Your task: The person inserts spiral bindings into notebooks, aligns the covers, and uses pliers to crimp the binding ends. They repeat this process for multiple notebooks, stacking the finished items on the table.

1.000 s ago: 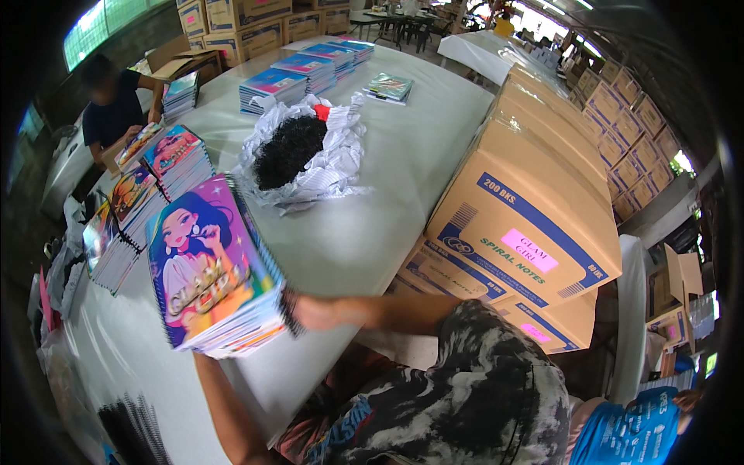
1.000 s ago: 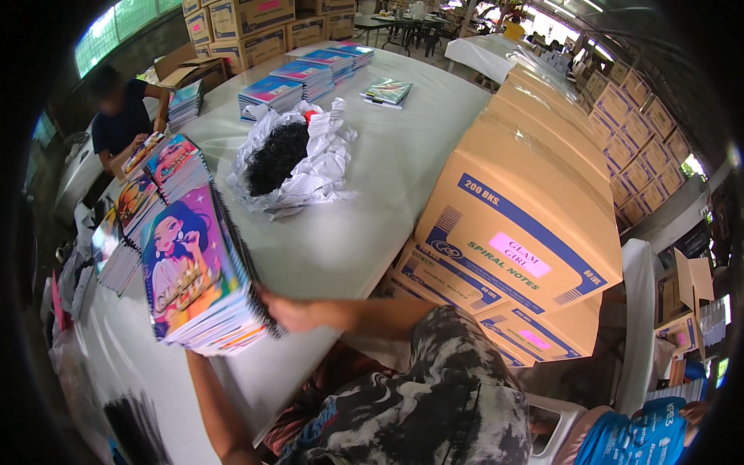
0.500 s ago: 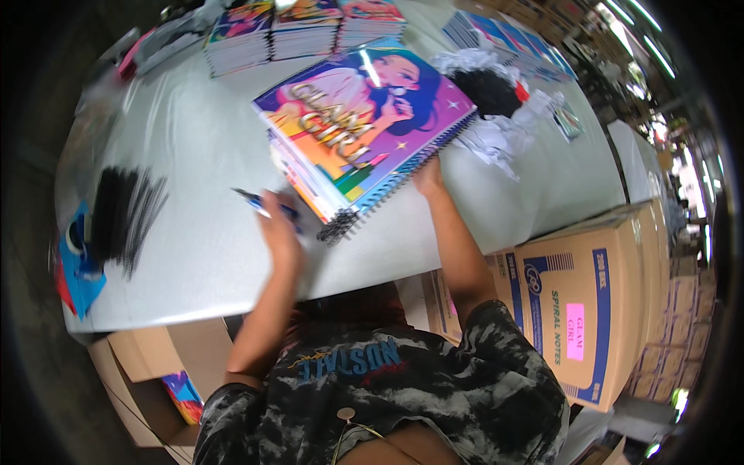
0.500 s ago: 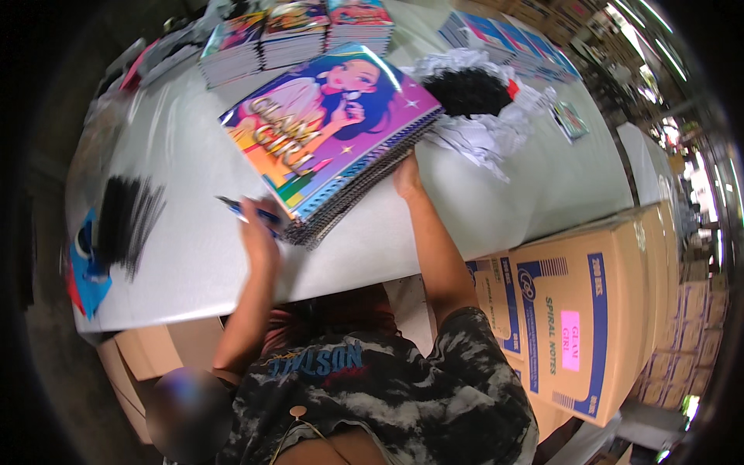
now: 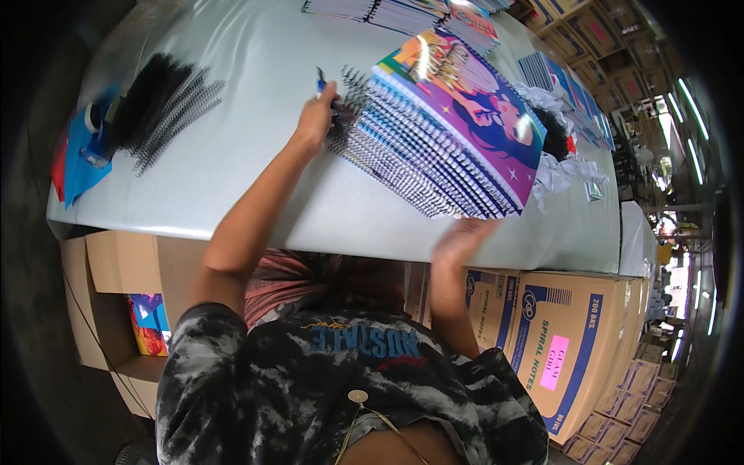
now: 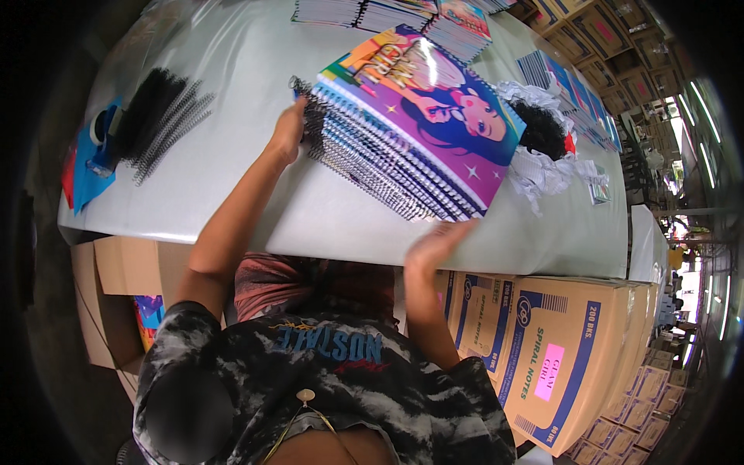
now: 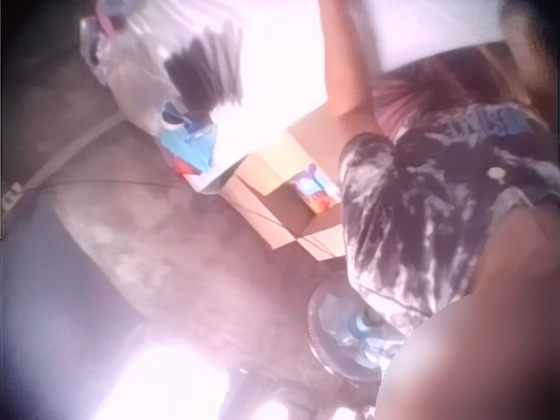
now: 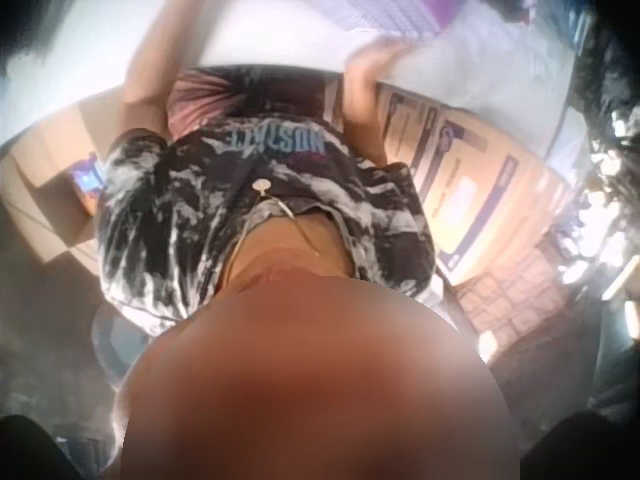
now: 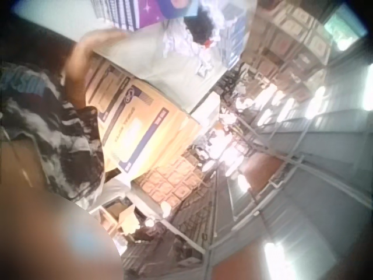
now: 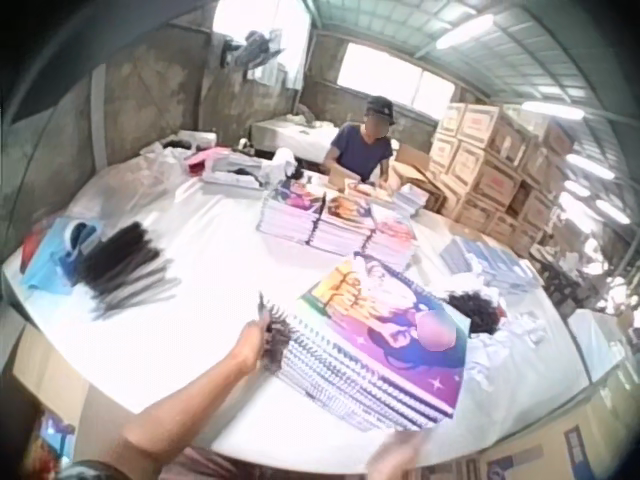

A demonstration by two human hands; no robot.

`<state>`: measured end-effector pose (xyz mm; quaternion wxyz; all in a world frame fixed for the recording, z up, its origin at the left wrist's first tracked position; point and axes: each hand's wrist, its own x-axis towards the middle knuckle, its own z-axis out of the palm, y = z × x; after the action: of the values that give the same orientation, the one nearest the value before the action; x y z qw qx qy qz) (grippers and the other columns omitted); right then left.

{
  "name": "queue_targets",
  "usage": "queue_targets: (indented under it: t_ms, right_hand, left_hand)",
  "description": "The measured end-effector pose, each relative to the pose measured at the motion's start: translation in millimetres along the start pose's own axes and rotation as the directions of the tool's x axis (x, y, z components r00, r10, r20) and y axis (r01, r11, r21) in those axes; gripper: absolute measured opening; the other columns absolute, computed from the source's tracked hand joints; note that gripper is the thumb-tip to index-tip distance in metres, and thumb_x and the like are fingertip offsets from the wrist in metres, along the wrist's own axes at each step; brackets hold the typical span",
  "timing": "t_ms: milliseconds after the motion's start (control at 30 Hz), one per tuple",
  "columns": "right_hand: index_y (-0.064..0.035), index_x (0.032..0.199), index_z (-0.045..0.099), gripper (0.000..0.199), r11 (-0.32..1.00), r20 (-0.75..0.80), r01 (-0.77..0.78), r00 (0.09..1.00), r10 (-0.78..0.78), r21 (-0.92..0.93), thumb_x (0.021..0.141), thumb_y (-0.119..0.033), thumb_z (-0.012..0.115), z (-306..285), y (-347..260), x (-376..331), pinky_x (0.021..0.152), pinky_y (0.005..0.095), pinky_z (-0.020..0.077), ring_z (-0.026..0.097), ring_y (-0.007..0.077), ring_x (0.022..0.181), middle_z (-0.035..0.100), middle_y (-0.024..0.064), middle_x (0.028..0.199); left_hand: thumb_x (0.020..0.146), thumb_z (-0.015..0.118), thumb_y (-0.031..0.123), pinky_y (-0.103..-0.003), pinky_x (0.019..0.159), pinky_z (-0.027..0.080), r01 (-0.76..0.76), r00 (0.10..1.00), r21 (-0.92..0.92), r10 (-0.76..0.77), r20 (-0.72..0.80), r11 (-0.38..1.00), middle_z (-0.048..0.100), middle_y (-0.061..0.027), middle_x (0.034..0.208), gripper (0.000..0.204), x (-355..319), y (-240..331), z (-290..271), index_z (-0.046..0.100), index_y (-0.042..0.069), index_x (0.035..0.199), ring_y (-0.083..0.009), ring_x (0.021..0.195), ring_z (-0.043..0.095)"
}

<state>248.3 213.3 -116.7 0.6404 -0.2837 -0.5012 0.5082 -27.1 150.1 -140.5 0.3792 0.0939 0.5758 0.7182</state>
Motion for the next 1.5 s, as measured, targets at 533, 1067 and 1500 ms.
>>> queue_targets:
  t_ms: [533, 1067, 1500]
  right_hand:
    - [0.0002, 0.081, 0.067, 0.025, 0.003, 0.501, 1.000, 0.009, 0.865, -0.024, 0.067, -0.020, 0.073, 290.4, -98.1, 19.0, 0.069, 0.0407, 0.0494, 0.064, 0.0296, 0.080, 0.066, 0.0173, 0.088]
    - [-0.0044, 0.079, 0.070, 0.021, -0.112, 0.177, 0.989, 0.094, 0.980, 0.093, 0.064, -0.020, 0.073, 293.8, -33.9, 30.5, 0.065, 0.0400, 0.0495, 0.063, 0.0269, 0.072, 0.067, 0.0124, 0.083]
    - [-0.0011, 0.078, 0.070, 0.018, -0.016, 0.197, 0.997, 0.000, 0.980, 0.077, 0.061, -0.009, 0.068, 298.0, -42.5, 29.3, 0.065, 0.0396, 0.0492, 0.063, 0.0270, 0.073, 0.067, 0.0145, 0.081]
  left_hand:
    - [0.096, 0.029, 0.044, -0.041, 0.076, 0.054, 0.445, 0.816, -0.584, -0.040, 0.576, 0.679, 0.060, -0.0150, 0.093, 0.055, -166.0, 8.1, 22.5, 0.049, -0.003, 0.117, -0.0258, 0.085, 0.063]
    - [0.095, 0.032, 0.045, -0.039, 0.070, 0.056, 0.370, 0.860, -0.439, -0.122, 0.496, 0.819, 0.060, -0.0132, 0.087, 0.054, -151.8, 13.5, 26.2, 0.051, -0.002, 0.112, -0.0262, 0.083, 0.063]
    - [0.096, 0.029, 0.046, -0.036, 0.069, 0.056, 0.290, 0.866, -0.273, -0.130, 0.483, 0.917, 0.059, -0.0117, 0.084, 0.055, -150.5, 11.4, 16.4, 0.049, -0.002, 0.114, -0.0248, 0.078, 0.064]
